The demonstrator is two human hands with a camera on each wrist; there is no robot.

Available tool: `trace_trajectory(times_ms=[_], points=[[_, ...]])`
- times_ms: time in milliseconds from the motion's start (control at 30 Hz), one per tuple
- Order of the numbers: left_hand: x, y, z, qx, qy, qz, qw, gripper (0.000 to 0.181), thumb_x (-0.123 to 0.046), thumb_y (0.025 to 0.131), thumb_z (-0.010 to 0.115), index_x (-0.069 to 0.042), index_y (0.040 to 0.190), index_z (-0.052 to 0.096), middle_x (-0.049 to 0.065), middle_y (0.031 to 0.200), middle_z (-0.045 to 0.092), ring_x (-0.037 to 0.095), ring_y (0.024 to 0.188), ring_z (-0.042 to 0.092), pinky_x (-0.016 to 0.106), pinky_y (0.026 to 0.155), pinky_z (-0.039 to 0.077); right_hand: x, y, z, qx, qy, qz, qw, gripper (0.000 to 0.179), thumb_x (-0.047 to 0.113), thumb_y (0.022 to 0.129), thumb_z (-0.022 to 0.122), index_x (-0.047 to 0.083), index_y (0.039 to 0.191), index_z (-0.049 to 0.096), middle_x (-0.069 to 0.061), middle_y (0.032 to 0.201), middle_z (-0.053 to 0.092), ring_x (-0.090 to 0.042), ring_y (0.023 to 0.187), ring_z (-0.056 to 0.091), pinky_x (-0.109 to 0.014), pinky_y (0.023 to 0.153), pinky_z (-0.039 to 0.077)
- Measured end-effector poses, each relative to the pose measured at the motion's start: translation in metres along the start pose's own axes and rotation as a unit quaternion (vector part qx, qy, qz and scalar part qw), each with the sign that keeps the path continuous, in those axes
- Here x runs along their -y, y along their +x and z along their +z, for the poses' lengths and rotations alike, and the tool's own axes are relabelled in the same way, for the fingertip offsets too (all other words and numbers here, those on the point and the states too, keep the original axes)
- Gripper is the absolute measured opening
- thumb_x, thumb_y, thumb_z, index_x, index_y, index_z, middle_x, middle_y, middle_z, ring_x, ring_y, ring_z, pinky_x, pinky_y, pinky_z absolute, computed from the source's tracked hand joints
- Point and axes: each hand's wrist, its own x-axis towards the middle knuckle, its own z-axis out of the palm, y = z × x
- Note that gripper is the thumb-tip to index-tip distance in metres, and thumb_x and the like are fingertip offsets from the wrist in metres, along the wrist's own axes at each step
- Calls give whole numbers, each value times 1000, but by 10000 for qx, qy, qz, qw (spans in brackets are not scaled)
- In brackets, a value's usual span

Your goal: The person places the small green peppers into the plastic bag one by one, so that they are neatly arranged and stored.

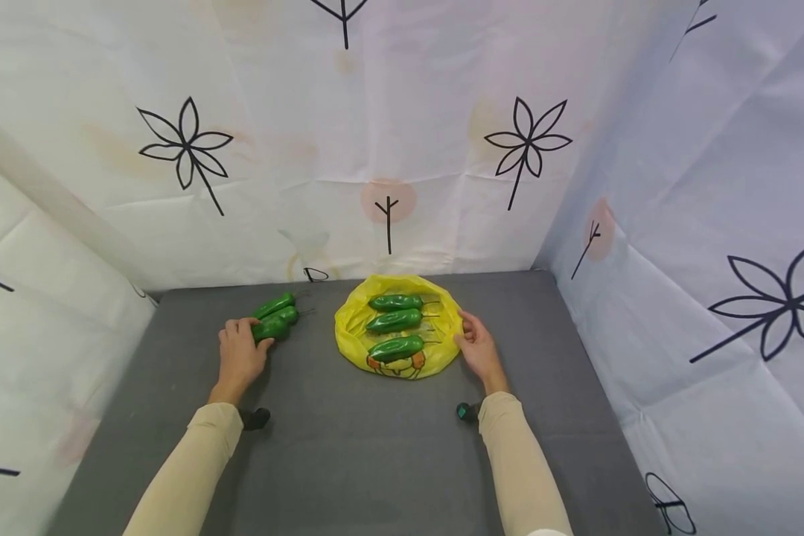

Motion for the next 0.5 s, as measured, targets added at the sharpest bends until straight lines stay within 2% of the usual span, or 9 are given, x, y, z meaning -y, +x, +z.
trace_trajectory(times_ms=[300, 500], points=[[-7, 8, -9, -177, -315, 54, 9993, 53, -22, 98, 70, 5, 136, 44, 32, 130, 43, 45, 115, 39, 60, 97, 38, -1, 0, 0, 51, 81, -41, 9999, 58, 12, 103, 60, 23, 157, 41, -16, 142, 56, -25, 109, 52, -31, 89, 45], [-13, 12, -13, -142, -470, 25, 9988, 53, -26, 101, 67, 4, 139, 44, 30, 132, 47, 44, 115, 37, 58, 97, 36, -1, 0, -1, 42, 83, -11, 10000, 58, 12, 103, 60, 23, 157, 41, -16, 142, 57, -25, 110, 51, -31, 90, 44]])
